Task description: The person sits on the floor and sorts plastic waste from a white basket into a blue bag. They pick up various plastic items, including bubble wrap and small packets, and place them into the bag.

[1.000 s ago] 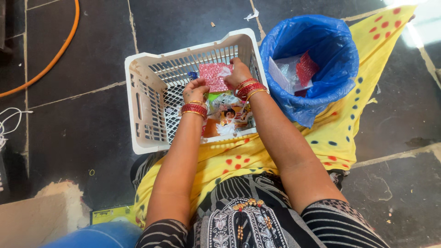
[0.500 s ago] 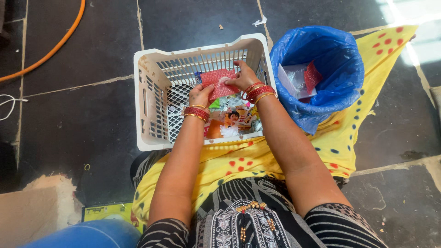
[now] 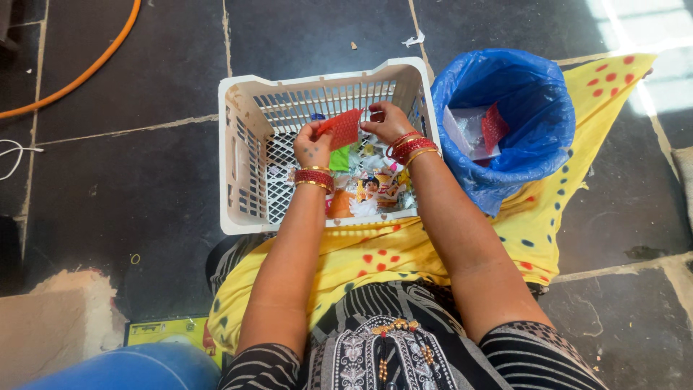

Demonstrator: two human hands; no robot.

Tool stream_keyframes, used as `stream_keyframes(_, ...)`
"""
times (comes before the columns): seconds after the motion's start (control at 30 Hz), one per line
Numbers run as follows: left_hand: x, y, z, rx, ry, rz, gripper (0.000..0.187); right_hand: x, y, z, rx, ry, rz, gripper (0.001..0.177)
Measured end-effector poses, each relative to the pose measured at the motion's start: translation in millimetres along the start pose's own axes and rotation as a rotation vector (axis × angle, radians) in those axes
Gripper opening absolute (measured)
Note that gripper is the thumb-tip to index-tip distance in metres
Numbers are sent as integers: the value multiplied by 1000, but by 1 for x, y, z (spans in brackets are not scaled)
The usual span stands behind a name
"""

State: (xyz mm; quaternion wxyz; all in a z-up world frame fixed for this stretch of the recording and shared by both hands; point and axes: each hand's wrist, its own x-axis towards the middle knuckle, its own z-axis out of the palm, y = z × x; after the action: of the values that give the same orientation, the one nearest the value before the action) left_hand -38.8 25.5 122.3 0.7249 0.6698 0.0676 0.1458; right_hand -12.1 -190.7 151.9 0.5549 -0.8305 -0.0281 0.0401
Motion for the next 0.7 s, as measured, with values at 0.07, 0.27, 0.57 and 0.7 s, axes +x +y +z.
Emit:
stream_keyframes(0.07, 0, -3, 1, -134, -94, -60, 18, 0, -7, -2, 158, -71, 127, 45)
stream_keyframes(0.27, -4, 17, 4, -242, -157, -215, 12, -22, -49, -8, 250, -73, 141, 14)
stream_keyframes(0.57, -11, 47, -2, -790, -243, -252, 16, -18, -48, -8, 651, -119, 35, 14)
stream_keyframes(0.7, -11, 49, -2, -763, -153, -254, 29, -16, -45, -7, 616, -122, 79, 25)
